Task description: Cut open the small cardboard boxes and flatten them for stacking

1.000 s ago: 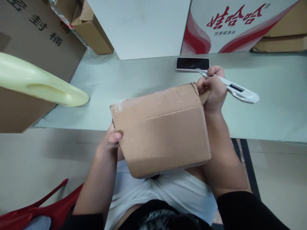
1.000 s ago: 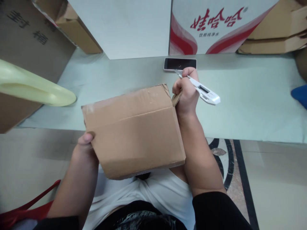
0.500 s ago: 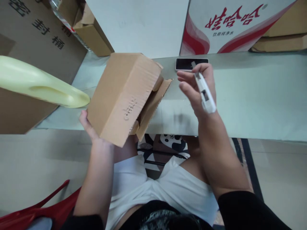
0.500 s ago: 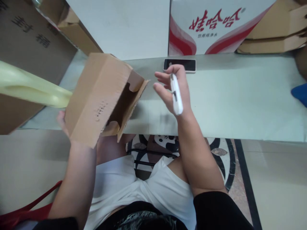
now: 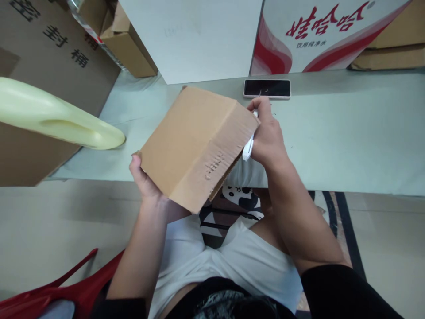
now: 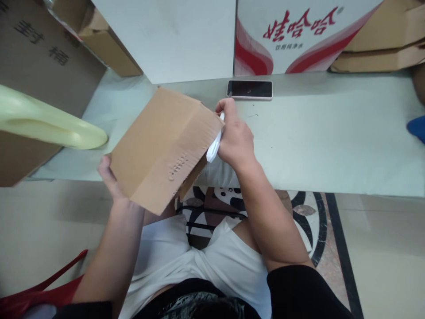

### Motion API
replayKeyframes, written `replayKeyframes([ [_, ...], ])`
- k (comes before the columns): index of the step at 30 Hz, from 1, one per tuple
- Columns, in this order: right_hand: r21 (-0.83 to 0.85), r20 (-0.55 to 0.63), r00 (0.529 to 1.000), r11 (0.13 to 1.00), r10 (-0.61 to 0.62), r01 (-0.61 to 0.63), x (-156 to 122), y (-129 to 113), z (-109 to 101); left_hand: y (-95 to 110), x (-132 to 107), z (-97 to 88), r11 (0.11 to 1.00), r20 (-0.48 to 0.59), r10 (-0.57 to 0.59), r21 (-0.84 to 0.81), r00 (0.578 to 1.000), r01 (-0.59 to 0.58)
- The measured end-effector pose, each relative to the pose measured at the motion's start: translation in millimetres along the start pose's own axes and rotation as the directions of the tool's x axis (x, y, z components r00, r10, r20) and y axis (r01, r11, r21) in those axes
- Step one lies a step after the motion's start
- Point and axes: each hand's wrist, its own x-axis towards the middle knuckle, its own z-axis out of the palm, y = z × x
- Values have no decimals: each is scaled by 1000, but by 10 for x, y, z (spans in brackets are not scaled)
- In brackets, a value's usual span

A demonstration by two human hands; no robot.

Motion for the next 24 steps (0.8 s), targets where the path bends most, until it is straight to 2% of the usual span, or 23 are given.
replayKeyframes([
  [3, -124, -72, 997, 992, 8, -16, 8, 0, 10, -23, -19, 25, 1000, 1, 25, -18, 1000, -25],
  [6, -211, -107, 993, 977, -54, 30, 15, -35, 4, -10, -20, 14, 1000, -16, 8, 30, 1000, -7],
  [10, -94, -149, 969, 979, -195, 182, 43, -97, -63, 44, 16, -70, 995, -146, -76, 55, 986, 85],
  [13, -27, -320, 916, 969, -241, 245, 48, -189, -96, 70, 55, -127, 997, -137, -39, 59, 990, 48],
  [15, -58, -422, 854, 949, -303, 309, 15, -280, -73, 73, 78, -120, 997, -85, 21, 72, 996, -15],
  [17, -93, -440, 817, 923, -374, 372, -52, -373, -2, 69, 102, -66, 995, -71, 87, 53, 994, -83],
  [19, -103, -357, 854, 924, -379, 368, -138, -438, 114, 64, 130, 18, 990, -124, 141, 6, 982, -141],
  [21, -98, -179, 917, 934, -357, 344, -222, -450, 259, 58, 158, 103, 983, -176, 170, -36, 970, -179],
  [22, -109, -72, 933, 933, -351, 343, -256, -435, 336, 53, 169, 137, 981, -182, 178, -50, 967, -190],
  [24, -161, 113, 923, 910, -367, 382, -307, -376, 479, 35, 185, 179, 975, -172, 200, -59, 965, -213],
])
